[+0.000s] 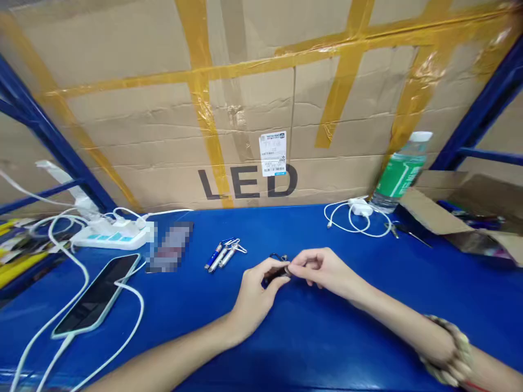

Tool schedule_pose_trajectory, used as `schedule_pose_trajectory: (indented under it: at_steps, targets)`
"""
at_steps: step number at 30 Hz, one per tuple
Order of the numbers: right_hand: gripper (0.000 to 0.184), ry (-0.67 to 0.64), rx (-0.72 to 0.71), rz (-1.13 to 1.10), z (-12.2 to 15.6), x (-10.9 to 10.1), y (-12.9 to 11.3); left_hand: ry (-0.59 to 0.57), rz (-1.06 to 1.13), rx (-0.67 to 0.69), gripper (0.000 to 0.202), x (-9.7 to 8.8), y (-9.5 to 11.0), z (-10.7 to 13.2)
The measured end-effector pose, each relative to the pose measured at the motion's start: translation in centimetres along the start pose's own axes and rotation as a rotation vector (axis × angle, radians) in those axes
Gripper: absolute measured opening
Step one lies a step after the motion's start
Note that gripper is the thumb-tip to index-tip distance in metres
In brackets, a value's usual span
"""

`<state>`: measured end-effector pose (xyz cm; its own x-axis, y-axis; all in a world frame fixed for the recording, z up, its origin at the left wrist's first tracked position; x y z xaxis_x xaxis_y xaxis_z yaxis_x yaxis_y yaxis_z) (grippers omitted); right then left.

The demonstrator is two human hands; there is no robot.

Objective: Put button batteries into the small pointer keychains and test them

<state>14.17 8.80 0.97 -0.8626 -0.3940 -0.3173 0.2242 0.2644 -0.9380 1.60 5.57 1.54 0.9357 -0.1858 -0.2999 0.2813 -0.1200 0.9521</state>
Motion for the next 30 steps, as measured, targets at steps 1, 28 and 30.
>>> schedule_pose_trajectory:
  at_steps: [1, 28, 30]
  targets:
    - [0.031, 0.063, -0.023, 0.016, 0.1, -0.6, -0.2, 0.017, 0.023, -0.020, 0.016, -0.2, -0.1, 0.0]
    - [0.026, -0.120, -0.487, 0.838, 0.7, 0.5, -1.3, 0.023, 0.163, -0.121, 0.015, -0.3, -0.9, 0.1]
    - [0.025, -0.122, -0.476, 0.873, 0.7, 0.5, -1.5, 0.027, 0.146, -0.131, 0.017, -0.4, -0.8, 0.1]
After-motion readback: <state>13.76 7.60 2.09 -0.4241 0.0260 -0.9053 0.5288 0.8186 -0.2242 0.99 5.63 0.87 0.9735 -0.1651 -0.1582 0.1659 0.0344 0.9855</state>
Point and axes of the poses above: each hand's wrist, its own z-axis away from the middle knuckle, its own x-axis out of the palm, y = z × x, the point moved 6 cm from there along -z, towards the middle knuckle, and after that the axes turned 12 degrees about -x, right-handed, at the moved point
